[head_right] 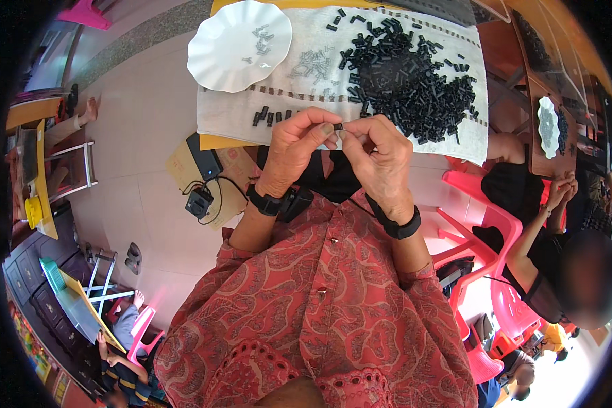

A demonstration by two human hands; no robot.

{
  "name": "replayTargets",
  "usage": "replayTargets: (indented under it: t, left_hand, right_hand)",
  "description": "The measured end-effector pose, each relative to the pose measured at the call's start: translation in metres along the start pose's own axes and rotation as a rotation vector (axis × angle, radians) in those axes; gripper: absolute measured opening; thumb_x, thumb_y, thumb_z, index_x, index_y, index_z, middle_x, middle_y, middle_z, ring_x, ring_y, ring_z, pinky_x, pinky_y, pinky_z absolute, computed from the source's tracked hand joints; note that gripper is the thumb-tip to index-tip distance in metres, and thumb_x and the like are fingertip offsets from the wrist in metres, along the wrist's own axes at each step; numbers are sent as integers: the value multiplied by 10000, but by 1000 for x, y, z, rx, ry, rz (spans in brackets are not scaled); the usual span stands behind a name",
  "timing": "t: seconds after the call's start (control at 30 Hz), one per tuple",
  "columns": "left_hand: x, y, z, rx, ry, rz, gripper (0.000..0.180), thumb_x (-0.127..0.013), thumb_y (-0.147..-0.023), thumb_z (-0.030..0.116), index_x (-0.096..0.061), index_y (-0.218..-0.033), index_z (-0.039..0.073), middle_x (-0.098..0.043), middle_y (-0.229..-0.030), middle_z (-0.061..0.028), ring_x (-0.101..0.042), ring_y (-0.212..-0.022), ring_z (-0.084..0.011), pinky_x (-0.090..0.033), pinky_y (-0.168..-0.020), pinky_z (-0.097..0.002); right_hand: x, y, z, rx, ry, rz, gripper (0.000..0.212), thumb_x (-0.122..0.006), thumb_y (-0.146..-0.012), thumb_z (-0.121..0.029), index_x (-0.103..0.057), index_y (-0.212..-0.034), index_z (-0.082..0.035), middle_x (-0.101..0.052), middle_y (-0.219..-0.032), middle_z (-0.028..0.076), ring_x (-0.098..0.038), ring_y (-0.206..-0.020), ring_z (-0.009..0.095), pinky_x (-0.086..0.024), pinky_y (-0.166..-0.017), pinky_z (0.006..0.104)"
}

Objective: Sorting and inspecting small black plastic components on a workspace.

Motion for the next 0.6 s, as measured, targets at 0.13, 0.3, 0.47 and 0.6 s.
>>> replayTargets:
  t: [0.13,0.3,0.47,0.6]
  left_hand:
    - [0,-1,-2,-29,-9,-5,152,-566,-981,78,-655,-1076,-1,-636,-838,1,-577,-726,-57,-498,-685,-201]
    - [3,-1,-4,-13,20,13,164,-560,-983,83,-653,-1083,-7,-627,-816,2,-574,-721,-59,-495,-677,-207]
    - [7,-2,-2,-12,88,48,180,-560,-984,95,-650,-1096,-14,-625,-812,-4,-570,-719,-61,-496,-669,-214]
    - [9,-2,-7,15,129,76,188,-560,-984,102,-649,-1101,-15,-623,-807,-8,-570,-709,-67,-494,-658,-215]
  right_hand:
    - [-1,0,-2,15,28,-20,80,-701,-804,36,-695,-878,4,-631,-773,48,-564,-600,67,-423,-522,218]
    - [-3,0,-6,35,36,-19,96,-697,-813,36,-706,-903,3,-632,-774,48,-559,-603,67,-420,-520,222]
    - [-8,-2,-2,31,5,-29,168,-696,-822,32,-700,-987,2,-637,-791,49,-564,-601,68,-436,-538,215]
    - [-10,-2,-1,38,21,-49,188,-694,-830,32,-693,-1015,1,-638,-799,48,-575,-604,68,-441,-543,211]
Point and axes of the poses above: each hand's wrist, its own y-axis away from the middle knuckle, its own x-axis out of the back of the hand, z = x × y, the point moved 9 cm from there along -y, towards the middle knuckle
